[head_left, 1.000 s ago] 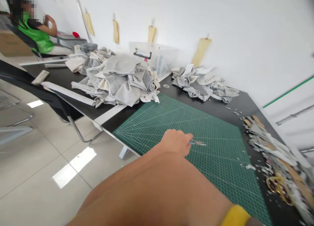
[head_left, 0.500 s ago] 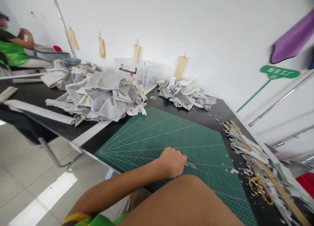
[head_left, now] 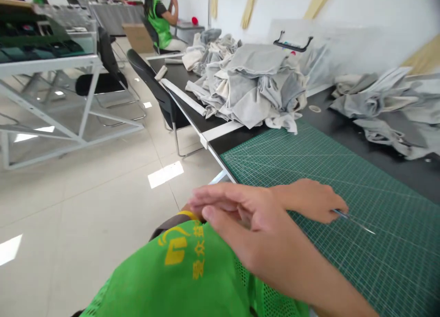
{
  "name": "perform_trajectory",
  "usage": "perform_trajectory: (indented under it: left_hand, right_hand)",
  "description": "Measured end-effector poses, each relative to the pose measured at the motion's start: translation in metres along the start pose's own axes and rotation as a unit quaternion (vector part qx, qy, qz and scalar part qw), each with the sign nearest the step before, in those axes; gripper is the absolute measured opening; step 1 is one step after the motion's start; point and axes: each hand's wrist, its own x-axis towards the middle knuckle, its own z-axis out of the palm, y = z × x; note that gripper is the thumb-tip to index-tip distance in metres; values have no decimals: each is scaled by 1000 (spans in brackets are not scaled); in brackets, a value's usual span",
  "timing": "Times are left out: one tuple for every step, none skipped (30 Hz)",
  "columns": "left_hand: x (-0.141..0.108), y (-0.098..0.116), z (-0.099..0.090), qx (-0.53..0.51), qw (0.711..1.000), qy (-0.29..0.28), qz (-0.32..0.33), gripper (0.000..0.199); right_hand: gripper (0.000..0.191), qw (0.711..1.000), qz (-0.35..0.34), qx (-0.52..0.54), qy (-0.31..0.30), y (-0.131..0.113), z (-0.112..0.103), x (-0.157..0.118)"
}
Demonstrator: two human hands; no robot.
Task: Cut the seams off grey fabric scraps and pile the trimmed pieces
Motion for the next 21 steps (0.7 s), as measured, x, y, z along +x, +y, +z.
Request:
perform_trajectory:
  left_hand:
    - [-1,-5,0,-4,1000,20,22,33]
    - [-3,-10,-1,-7,999,34,40,33]
    - [-5,-14,-2,-9,998,48,49,32]
    - [-8,-18,-3,-11,997,62,50,32]
    - [-14,-22,-4,-13,996,75,48,31]
    - [-21,-26,-6,-16,995,88,41,30]
    - [-30,-30,-9,-18,994,104,29,30]
    - [-41,-33,-12,-20,992,120,14,31]
    - [-54,-38,-16,-23,990,136,0,31]
    - [-68,-43,-21,-27,988,151,-12,32]
    - [-81,-48,-27,-32,986,164,-22,33]
    - [-94,-54,-35,-39,983,179,-30,35]
    - [-106,-60,-42,-52,977,203,-49,38]
    - [-115,-66,-50,-100,961,240,-96,38]
    - [-122,-70,-58,-136,942,271,-144,39]
    - [-124,-74,-64,-156,927,296,-171,40]
    - [-122,-78,-70,-156,914,325,-184,40]
    - [-116,-80,-74,-143,911,340,-185,40]
    - [-106,-81,-76,-123,913,344,-181,40]
    - [-93,-83,-78,-105,927,320,-162,39]
    - [-77,-84,-79,-97,946,274,-144,40]
  right_hand:
    - [25,1000,6,1,7,4,1,-6]
    - [25,1000,11,3,15,6,2,-12]
    - [25,1000,15,6,24,7,2,-17]
    - [25,999,19,9,30,6,2,-22]
    - [25,999,19,13,33,5,0,-28]
    - [25,999,18,15,35,3,-5,-34]
    - [25,999,13,17,44,2,-11,-41]
    - [24,998,6,20,61,2,-19,-50]
    - [24,996,-2,23,89,2,-29,-60]
    - [23,991,-10,27,127,3,-40,-70]
    - [22,984,-17,31,173,5,-51,-82]
    - [21,975,-24,34,220,8,-62,-93]
    - [20,964,-33,34,262,11,-73,-105]
    - [19,951,-44,32,303,14,-83,-115]
    - [18,938,-57,27,340,17,-92,-124]
    - [17,926,-70,20,371,20,-101,-131]
    - [17,915,-82,10,395,21,-109,-138]
    - [16,905,-92,-4,414,22,-118,-142]
    - [16,897,-97,-22,430,23,-126,-146]
    - [16,890,-98,-44,443,22,-134,-150]
    - [17,881,-97,-69,457,22,-143,-153]
